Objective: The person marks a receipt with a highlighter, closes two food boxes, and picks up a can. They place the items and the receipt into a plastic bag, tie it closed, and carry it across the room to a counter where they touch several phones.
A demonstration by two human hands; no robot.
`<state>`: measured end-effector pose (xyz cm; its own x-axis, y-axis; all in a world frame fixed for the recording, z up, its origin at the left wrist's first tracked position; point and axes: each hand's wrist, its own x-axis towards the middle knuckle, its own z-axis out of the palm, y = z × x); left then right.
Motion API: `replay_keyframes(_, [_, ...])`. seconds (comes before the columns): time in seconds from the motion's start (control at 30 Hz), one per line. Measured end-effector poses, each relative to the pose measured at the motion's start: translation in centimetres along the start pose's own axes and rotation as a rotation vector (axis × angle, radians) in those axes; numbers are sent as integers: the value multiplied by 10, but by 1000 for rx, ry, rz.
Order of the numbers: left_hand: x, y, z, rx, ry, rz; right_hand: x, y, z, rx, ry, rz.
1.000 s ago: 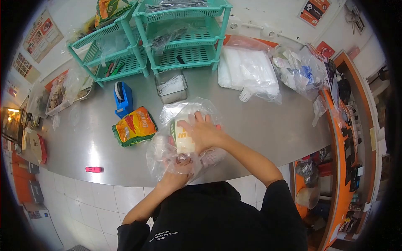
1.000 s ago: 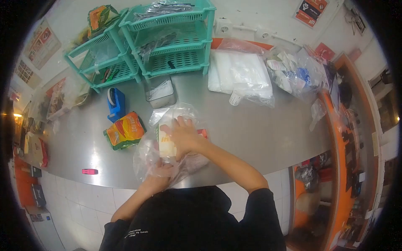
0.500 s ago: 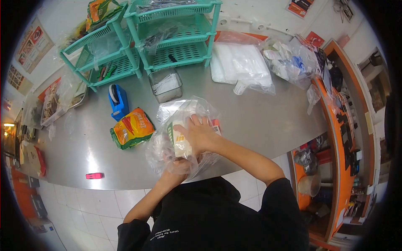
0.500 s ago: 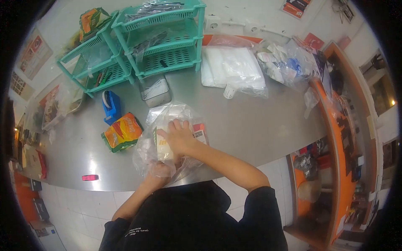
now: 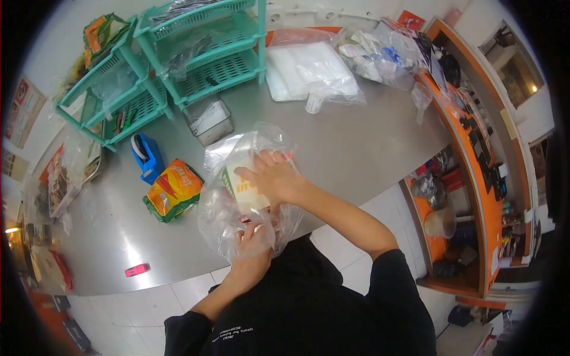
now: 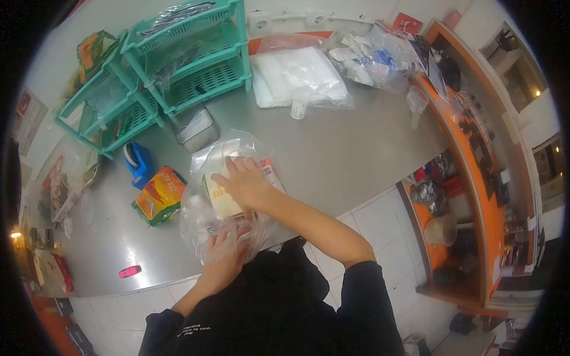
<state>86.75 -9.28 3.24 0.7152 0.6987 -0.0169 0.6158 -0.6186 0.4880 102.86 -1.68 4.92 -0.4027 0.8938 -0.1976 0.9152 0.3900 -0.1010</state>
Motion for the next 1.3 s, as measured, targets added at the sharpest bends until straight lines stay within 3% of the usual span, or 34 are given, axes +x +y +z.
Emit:
replay_keyframes(0.1, [-3, 11, -5, -4, 39, 24, -23, 10, 23, -11, 354, 59])
replay_keyframes(0.23, [-4, 14, 13, -392, -40, -33, -76, 16, 13, 94, 384, 74])
replay_keyframes(0.33, [3, 12, 38, -577, -83, -338, -114, 19, 17, 169, 434, 50])
replay_keyframes(0.43, [21, 17, 53, -306, -237, -486, -146, 15, 34, 277, 552, 16])
replay_keyframes(0.53, [20, 23, 86, -139, 113, -508, -189, 17, 28, 468, 606, 4])
replay_keyframes(0.63, [29, 24, 102, -229, 305, -544, -248, 37, 45, 701, 658, 84])
replay_keyframes(0.67, [33, 19, 107, -457, 297, -610, -267, 44, 54, 767, 668, 138])
replay_keyframes(0.77, [36, 35, 105, -678, 558, -590, -319, 58, 71, 912, 675, 253])
replay_keyframes(0.9, [26, 69, 67, -659, 481, -628, -376, 71, 100, 1080, 643, 374])
replay_keyframes(1.0, [15, 108, 37, -489, 664, -501, -402, 80, 122, 1168, 660, 464])
replay_keyframes(1.03, [13, 105, 36, -239, 708, -503, -407, 86, 126, 1212, 652, 446])
replay_keyframes(1.07, [13, 103, 39, 56, 929, -424, -412, 91, 129, 1240, 663, 455])
replay_keyframes(1.1, [26, 148, 28, -313, 953, -506, -415, 97, 132, 1330, 648, 460])
replay_keyframes(1.13, [40, 161, 30, -714, 981, -391, -419, 108, 146, 1214, 673, 404])
replay_keyframes(1.17, [51, 130, 42, -306, 954, -250, -420, 120, 159, 1231, 665, 376])
replay_keyframes(1.2, [79, 176, 47, -693, 847, -203, -424, 132, 155, 1119, 721, 326])
replay_keyframes(1.23, [101, 208, 54, -809, 619, -174, -430, 148, 152, 1089, 750, 297])
replay_keyframes(1.27, [120, 232, 62, -630, 489, -161, -437, 167, 144, 1053, 757, 294])
replay_keyframes(1.3, [141, 225, 84, -862, 410, -103, -444, 186, 137, 1028, 748, 266])
